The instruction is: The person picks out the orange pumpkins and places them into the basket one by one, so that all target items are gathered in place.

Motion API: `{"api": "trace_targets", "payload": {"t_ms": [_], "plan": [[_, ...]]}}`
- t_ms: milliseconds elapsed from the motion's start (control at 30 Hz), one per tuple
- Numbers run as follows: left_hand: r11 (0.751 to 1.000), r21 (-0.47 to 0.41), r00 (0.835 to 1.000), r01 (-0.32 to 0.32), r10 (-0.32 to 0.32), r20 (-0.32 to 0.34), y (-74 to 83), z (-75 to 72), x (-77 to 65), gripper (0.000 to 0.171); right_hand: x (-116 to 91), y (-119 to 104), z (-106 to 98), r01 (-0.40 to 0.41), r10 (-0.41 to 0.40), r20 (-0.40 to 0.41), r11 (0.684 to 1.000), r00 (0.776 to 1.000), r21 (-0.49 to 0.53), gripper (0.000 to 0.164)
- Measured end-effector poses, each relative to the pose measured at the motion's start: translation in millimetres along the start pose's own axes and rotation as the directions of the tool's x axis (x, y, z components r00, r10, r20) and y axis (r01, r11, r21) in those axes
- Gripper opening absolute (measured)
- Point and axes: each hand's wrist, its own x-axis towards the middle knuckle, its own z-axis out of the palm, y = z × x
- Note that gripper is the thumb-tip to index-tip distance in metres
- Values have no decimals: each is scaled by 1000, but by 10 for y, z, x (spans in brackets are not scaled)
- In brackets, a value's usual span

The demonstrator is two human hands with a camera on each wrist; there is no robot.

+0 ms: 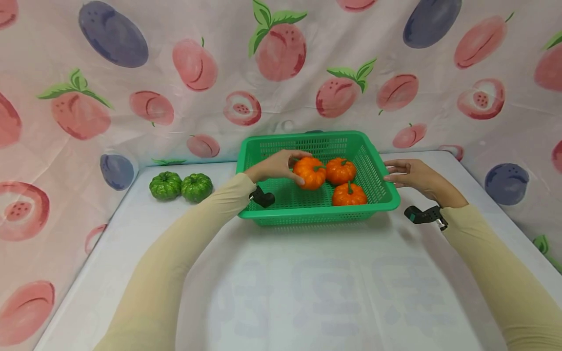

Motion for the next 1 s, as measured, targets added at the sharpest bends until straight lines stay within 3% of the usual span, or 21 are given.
{"api": "trace_targets", "payload": {"t_ms": [633, 1000], "plan": [[995, 99, 996, 6, -14, 86, -16, 87, 92, 77, 5, 12, 6, 2, -2, -12, 1000, 1000, -9, 69], [990, 139, 992, 38, -55, 116, -11, 115, 117, 76, 10, 20, 5, 5, -5, -14, 1000, 1000, -3, 69]]}}
